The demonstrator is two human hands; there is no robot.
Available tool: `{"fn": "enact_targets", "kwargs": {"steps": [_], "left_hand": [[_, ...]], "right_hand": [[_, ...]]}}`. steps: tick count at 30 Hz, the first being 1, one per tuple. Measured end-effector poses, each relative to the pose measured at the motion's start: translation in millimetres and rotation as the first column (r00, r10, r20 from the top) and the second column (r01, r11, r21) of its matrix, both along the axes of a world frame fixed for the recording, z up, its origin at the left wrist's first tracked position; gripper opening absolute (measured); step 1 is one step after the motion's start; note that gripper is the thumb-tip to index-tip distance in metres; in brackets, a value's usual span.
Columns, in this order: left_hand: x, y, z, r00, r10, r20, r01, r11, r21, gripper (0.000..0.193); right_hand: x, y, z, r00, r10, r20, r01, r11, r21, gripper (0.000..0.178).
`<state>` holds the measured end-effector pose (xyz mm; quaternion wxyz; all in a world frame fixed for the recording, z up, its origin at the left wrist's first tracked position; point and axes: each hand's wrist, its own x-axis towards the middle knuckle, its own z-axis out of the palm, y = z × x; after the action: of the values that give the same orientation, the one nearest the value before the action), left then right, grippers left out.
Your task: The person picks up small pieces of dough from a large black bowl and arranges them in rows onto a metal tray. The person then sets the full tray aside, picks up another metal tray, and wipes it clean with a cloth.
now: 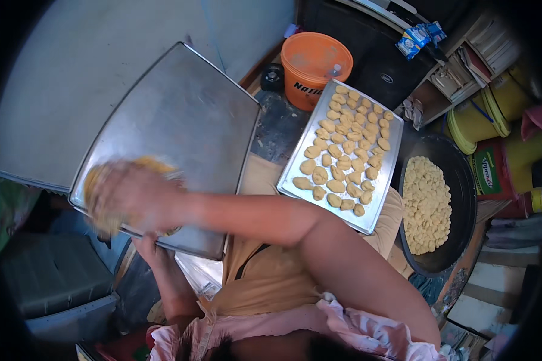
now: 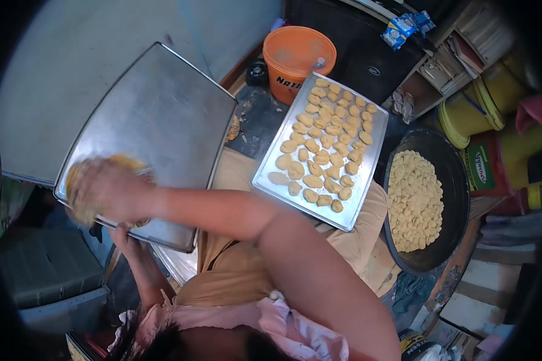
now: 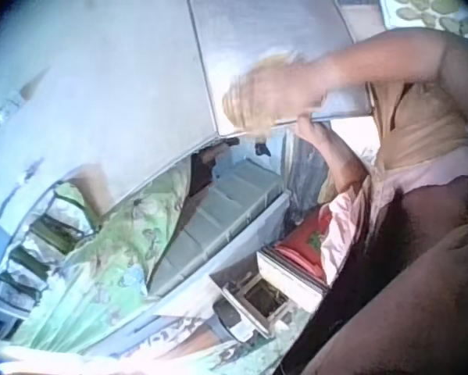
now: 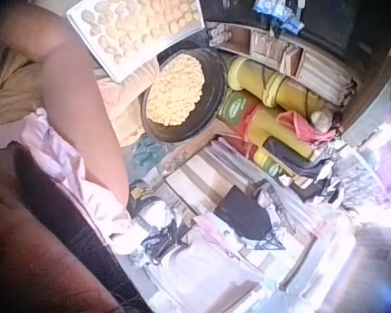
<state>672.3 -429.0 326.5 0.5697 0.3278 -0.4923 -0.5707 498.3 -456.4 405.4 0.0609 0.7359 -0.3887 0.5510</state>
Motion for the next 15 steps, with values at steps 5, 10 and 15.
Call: {"fn": "enact_targets", "kwargs": {"steps": [5, 10, 15], "left_hand": [[-14, 21, 48, 0.985, -0.037, -0.166, 0.044, 0.998, 0.037, 0.052], [1, 5, 44, 0.962, -0.172, -0.214, 0.187, 0.981, 0.051, 0.041], [-38, -30, 23, 0.991, -0.011, -0.137, 0.011, 1.000, -0.007, 0.031]], "right_hand": [[-122, -77, 22, 0.944, -0.233, 0.233, 0.178, 0.956, 0.234, 0.037], [-197, -18, -61, 0.548, -0.723, 0.421, 0.443, 0.678, 0.586, 0.038], [-28, 78, -51, 0.999, 0.031, 0.031, -0.036, 0.978, 0.207, 0.071]]}}
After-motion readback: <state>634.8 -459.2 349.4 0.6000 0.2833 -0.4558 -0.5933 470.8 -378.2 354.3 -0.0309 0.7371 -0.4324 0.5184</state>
